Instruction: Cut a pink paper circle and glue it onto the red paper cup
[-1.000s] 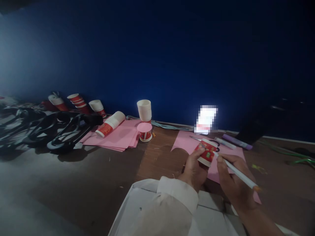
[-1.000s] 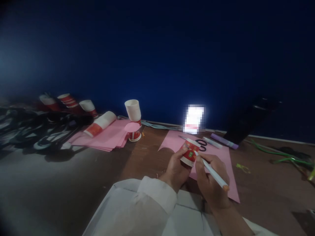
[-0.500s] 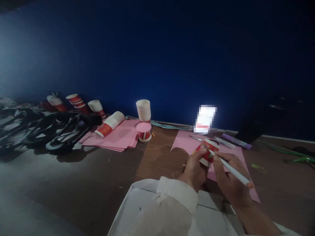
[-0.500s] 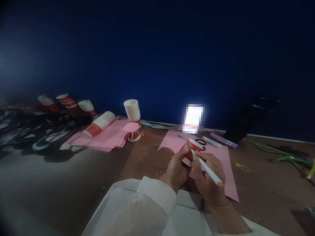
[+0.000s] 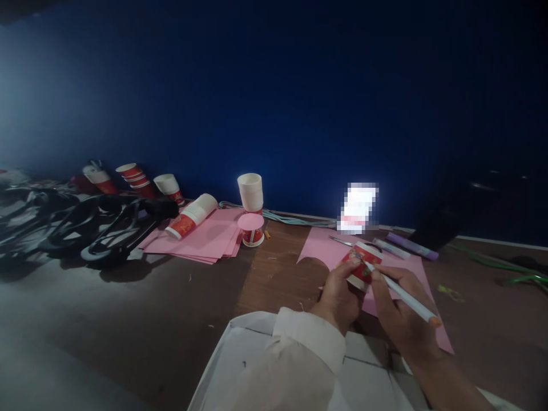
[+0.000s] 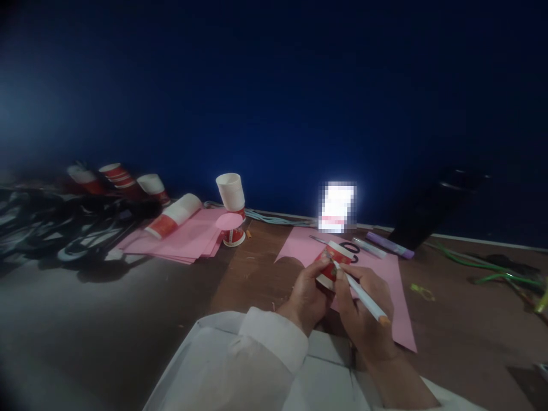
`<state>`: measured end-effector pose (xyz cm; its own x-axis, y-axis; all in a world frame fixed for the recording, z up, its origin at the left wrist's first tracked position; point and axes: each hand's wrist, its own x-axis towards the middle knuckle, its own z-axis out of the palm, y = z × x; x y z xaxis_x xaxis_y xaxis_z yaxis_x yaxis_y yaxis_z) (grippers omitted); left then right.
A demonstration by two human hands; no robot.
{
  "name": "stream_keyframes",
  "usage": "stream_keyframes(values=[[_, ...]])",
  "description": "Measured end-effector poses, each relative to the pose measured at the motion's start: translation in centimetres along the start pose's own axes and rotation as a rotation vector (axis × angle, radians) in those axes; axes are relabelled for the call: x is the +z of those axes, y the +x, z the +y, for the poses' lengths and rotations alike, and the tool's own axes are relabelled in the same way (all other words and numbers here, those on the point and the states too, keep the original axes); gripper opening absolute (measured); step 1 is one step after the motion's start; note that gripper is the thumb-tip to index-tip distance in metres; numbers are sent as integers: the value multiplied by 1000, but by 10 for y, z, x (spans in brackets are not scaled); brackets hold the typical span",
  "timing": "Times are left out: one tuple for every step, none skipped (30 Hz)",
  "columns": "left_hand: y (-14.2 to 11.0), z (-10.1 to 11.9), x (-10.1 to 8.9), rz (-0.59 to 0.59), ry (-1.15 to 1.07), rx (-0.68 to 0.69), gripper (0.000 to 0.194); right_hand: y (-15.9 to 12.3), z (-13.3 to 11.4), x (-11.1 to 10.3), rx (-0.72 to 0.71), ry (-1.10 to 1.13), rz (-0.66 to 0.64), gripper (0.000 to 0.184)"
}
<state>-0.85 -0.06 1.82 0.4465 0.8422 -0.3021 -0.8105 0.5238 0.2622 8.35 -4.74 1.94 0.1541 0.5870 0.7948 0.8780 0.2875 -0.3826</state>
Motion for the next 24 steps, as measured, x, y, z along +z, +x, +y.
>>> stream_keyframes(values=[[0,0,0,-3,-8,-1,22,0,0,0,-5,4,3,21],[0,0,0,-4,-18,-3,22,0,0,0,-5,5,1,21],[0,1,0,-1,-27,-6,21,0,0,0,0,3,-2,20],[0,1,0,4,-35,-8,20,0,0,0,3,1,-8,20],[0,1,0,9,-41,-11,20,0,0,0,7,-2,-13,20],[0,2,1,13,-44,-14,20,0,0,0,8,-3,-15,20],[0,2,1,18,-47,-17,19,0,0,0,7,-3,-12,20],[0,2,1,25,-50,-21,19,0,-1,0,6,-4,-9,20],[0,3,2,34,-53,-24,18,0,-1,0,8,-7,-6,20],[0,3,2,44,-56,-26,17,0,-1,1,8,-12,-3,21],[-1,3,2,53,-58,-30,16,0,-1,1,8,-15,-1,21],[-1,4,2,55,-61,-32,15,0,-1,1,1,-16,2,21],[-1,4,3,51,-63,-32,14,0,-1,1,-6,-15,7,20],[-2,4,3,45,-67,-29,14,0,-1,1,-11,-15,10,20],[-3,5,4,37,-70,-28,13,0,-1,0,-11,-16,11,20],[-3,5,4,34,-74,-27,12,0,-1,0,-7,-19,10,20],[-4,5,5,36,-77,-29,10,0,-1,0,1,-21,7,21],[-5,6,6,46,-80,-33,9,0,-2,0,9,-23,3,22],[-5,6,6,54,-82,-38,7,0,-2,-1,17,-25,-1,23],[-6,7,7,52,-85,-40,6,0,-2,-1,19,-23,0,23],[-6,7,7,44,-89,-38,6,0,-2,-1,17,-21,4,23],[-6,7,7,31,-92,-34,7,0,-2,-1,14,-21,9,23],[-5,7,7,19,-96,-29,8,0,-2,-1,14,-24,12,22],[-5,7,7,11,-100,-25,9,0,-2,-1,14,-28,17,22]])
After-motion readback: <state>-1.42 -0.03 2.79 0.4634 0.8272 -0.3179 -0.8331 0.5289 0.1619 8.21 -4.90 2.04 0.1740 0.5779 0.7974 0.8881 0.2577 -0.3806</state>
